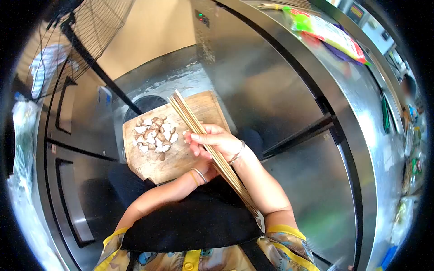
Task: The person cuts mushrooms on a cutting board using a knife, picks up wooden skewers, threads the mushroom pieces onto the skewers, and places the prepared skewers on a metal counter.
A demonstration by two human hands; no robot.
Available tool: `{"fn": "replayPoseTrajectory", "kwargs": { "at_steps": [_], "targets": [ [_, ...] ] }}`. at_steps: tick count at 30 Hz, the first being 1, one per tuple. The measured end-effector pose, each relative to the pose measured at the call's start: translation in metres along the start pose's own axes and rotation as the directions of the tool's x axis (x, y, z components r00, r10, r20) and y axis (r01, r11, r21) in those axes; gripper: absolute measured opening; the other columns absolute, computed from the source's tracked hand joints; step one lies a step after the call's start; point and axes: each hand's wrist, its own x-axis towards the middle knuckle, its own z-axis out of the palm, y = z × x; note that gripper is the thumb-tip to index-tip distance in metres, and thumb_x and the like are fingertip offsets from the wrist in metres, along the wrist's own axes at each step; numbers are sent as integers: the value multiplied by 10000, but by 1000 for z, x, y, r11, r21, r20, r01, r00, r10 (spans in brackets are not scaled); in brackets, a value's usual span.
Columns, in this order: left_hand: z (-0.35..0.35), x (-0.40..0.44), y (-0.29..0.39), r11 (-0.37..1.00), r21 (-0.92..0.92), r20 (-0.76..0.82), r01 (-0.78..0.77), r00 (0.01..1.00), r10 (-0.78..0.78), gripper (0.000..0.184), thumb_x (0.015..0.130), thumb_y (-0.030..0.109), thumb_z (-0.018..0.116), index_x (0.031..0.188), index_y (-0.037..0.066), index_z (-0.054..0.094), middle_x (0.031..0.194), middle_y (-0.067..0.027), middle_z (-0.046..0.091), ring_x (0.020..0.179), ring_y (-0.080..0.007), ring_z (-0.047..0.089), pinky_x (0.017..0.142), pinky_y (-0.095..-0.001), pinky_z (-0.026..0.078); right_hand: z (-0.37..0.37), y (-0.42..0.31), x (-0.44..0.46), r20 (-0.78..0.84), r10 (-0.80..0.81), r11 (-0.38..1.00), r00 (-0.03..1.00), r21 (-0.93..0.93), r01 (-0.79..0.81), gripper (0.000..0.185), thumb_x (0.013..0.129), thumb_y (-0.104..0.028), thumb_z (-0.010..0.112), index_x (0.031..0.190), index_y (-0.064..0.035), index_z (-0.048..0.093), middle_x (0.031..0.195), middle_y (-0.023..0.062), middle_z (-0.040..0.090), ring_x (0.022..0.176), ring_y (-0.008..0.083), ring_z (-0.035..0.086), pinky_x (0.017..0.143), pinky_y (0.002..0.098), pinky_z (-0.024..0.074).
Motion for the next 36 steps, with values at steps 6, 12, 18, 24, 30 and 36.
{"fn": "replayPoseTrajectory", "kwargs": {
  "at_steps": [6, 12, 18, 24, 30, 36],
  "targets": [
    [-46, -21, -5, 987, -27, 76, 158, 985, -155, 312, 894, 334, 511, 1059, 72, 554, 990, -86, 617, 953, -217, 598, 855, -383, 491, -31, 53, 18, -190, 224, 969, 956, 147, -198, 216, 877, -235, 577, 903, -22, 556, 678, 61, 585, 475, 84, 476, 427, 183, 377],
    [-109, -87, 20, 846, 494, -359, -201, 839, 409, 185, 844, 49, 565, 1024, 41, 523, 923, -91, 592, 748, -181, 611, 690, -293, 532, -35, 89, 17, -276, 219, 971, 936, 153, -182, 186, 892, -211, 542, 896, -26, 558, 683, 58, 589, 499, 112, 517, 450, 220, 430],
    [-156, -91, 63, 5, 996, -24, 85, 226, 974, 254, 708, -6, 661, 934, 13, 548, 814, -72, 558, 681, -172, 563, 638, -275, 470, -35, 96, 28, -346, 190, 963, 919, -115, -242, 107, 828, -138, 616, 840, -37, 580, 689, 34, 588, 618, 92, 544, 584, 209, 433],
    [-179, -84, 58, 158, 981, -193, 113, 458, 868, 238, 740, 36, 672, 962, 13, 587, 883, -92, 585, 729, -170, 584, 640, -273, 499, -24, 102, 30, -342, 210, 924, 916, -236, -300, 126, 826, -143, 633, 851, -38, 568, 678, 3, 566, 606, 74, 533, 556, 187, 414],
    [-150, -117, 64, 837, 111, -466, -536, 716, 520, 275, 852, 13, 563, 1126, 31, 547, 980, -49, 588, 913, -172, 573, 834, -297, 506, 0, 95, 38, -353, 220, 910, 910, -261, -321, 173, 834, -92, 616, 963, -10, 535, 675, 1, 551, 587, 69, 525, 503, 179, 406],
    [-149, -123, 67, 726, -308, -341, -615, 784, 519, 187, 871, 29, 537, 1057, 20, 542, 1025, -93, 588, 997, -224, 562, 921, -344, 472, 7, 95, 38, -320, 232, 854, 918, -386, -350, 196, 831, -105, 628, 964, 2, 531, 722, 7, 564, 604, 60, 517, 545, 185, 436]
  ]
}}
